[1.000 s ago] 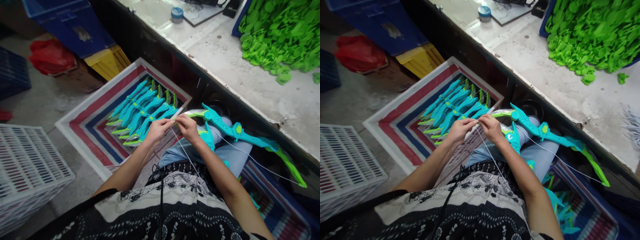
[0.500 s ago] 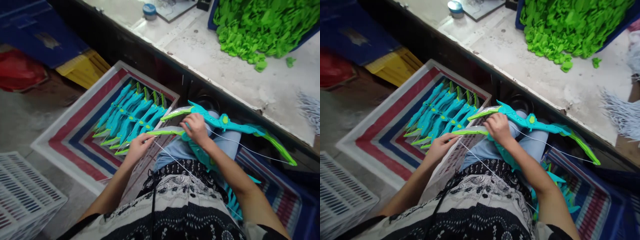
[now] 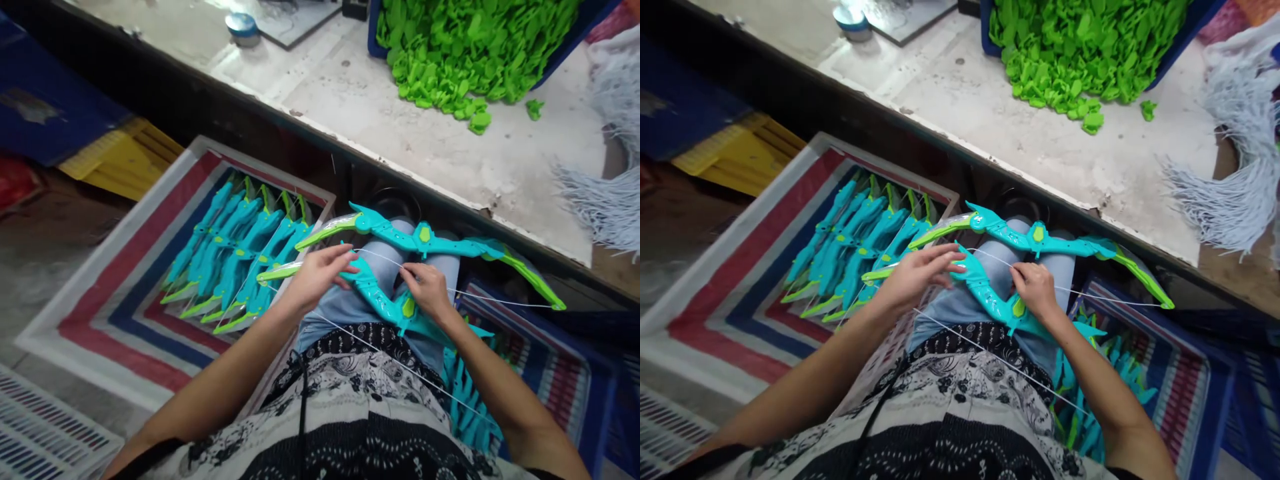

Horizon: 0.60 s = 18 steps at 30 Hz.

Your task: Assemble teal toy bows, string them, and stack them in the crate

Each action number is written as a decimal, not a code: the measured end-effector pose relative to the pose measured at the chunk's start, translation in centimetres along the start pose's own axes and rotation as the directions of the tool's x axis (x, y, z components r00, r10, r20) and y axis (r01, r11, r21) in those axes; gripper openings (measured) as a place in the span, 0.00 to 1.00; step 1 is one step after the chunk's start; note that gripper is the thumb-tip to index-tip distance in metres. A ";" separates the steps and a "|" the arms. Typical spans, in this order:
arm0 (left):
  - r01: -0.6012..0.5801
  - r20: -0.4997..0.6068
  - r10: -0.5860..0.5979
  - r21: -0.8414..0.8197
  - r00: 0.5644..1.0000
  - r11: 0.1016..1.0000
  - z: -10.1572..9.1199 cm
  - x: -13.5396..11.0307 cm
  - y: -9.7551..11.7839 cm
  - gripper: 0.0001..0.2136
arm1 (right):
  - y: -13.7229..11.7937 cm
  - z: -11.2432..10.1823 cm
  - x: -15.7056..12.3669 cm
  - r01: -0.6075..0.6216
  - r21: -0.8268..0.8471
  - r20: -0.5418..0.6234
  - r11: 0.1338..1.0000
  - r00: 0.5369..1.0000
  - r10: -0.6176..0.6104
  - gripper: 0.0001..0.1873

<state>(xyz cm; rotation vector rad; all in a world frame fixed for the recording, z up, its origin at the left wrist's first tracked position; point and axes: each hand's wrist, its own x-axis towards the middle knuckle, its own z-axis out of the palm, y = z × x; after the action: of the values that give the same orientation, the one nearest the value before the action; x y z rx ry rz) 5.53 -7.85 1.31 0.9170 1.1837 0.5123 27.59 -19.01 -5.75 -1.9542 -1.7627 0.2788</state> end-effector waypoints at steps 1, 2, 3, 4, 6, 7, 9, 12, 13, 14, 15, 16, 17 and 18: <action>0.132 0.061 -0.125 -0.134 0.990 0.982 1.3 0.7 -0.4 0.12 | -0.3 -0.4 -0.1 0.004 0.062 -0.025 0.998 1.000 -0.002 0.15; 0.226 0.098 -0.207 -0.249 0.973 0.942 2.4 1.4 -0.7 0.10 | -0.5 -0.8 -0.1 0.005 0.107 -0.039 0.994 0.999 0.000 0.15; 0.273 0.112 -0.249 -0.346 0.962 0.898 3.4 2.1 -1.1 0.08 | -0.7 -1.2 -0.2 0.002 0.137 -0.043 0.991 0.999 0.004 0.15; 0.283 0.111 -0.261 -0.423 0.959 0.860 4.2 2.7 -1.5 0.05 | -0.9 -1.4 -0.2 0.001 0.156 -0.042 0.988 0.999 0.006 0.15; 0.262 0.103 -0.245 -0.518 0.964 0.814 5.3 3.6 -1.9 0.02 | -1.1 -1.6 -0.4 0.009 0.172 -0.028 0.985 1.000 -0.005 0.14; 0.256 0.101 -0.240 -0.540 0.966 0.802 5.5 3.9 -2.1 0.01 | -1.1 -1.5 -0.5 0.022 0.174 -0.021 0.985 1.000 -0.018 0.14; 0.265 0.101 -0.252 -0.552 0.962 0.791 5.7 4.3 -2.1 0.02 | -1.0 -1.4 -0.8 0.049 0.171 -0.001 0.984 0.999 -0.049 0.13; 0.277 0.097 -0.270 -0.561 0.958 0.781 5.7 4.6 -2.0 0.03 | -0.9 -1.4 -1.1 0.067 0.173 0.038 0.983 0.996 -0.075 0.13; 0.273 0.097 -0.266 -0.564 0.959 0.779 5.6 4.6 -1.9 0.03 | -0.8 -1.5 -1.0 0.070 0.188 0.052 0.980 0.995 -0.081 0.12; 0.264 0.099 -0.254 -0.567 0.962 0.781 5.5 4.5 -1.9 0.03 | -0.8 -1.7 -0.6 0.069 0.205 0.051 0.976 0.995 -0.081 0.12; 0.252 0.106 -0.233 -0.567 0.967 0.784 5.4 4.4 -1.8 0.03 | -0.7 -1.8 0.1 0.068 0.216 0.031 0.974 0.997 -0.076 0.12; 0.241 0.124 -0.208 -0.564 0.970 0.790 5.3 4.2 -1.7 0.03 | -0.6 -1.9 1.0 0.071 0.207 -0.006 0.976 0.997 -0.071 0.12; 0.235 0.149 -0.183 -0.556 0.972 0.797 5.2 3.9 -1.7 0.04 | -0.5 -1.7 2.2 0.077 0.171 -0.049 0.982 0.996 -0.069 0.12; 0.238 0.180 -0.165 -0.543 0.970 0.805 5.1 3.5 -1.6 0.06 | -0.5 -1.3 3.7 0.084 0.107 -0.080 0.991 0.994 -0.076 0.12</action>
<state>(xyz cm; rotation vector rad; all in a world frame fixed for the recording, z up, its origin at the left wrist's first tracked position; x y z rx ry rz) 11.33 -7.79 -1.46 0.3004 0.9225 0.5784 28.27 -15.70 -3.76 -1.7895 -1.7347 0.2647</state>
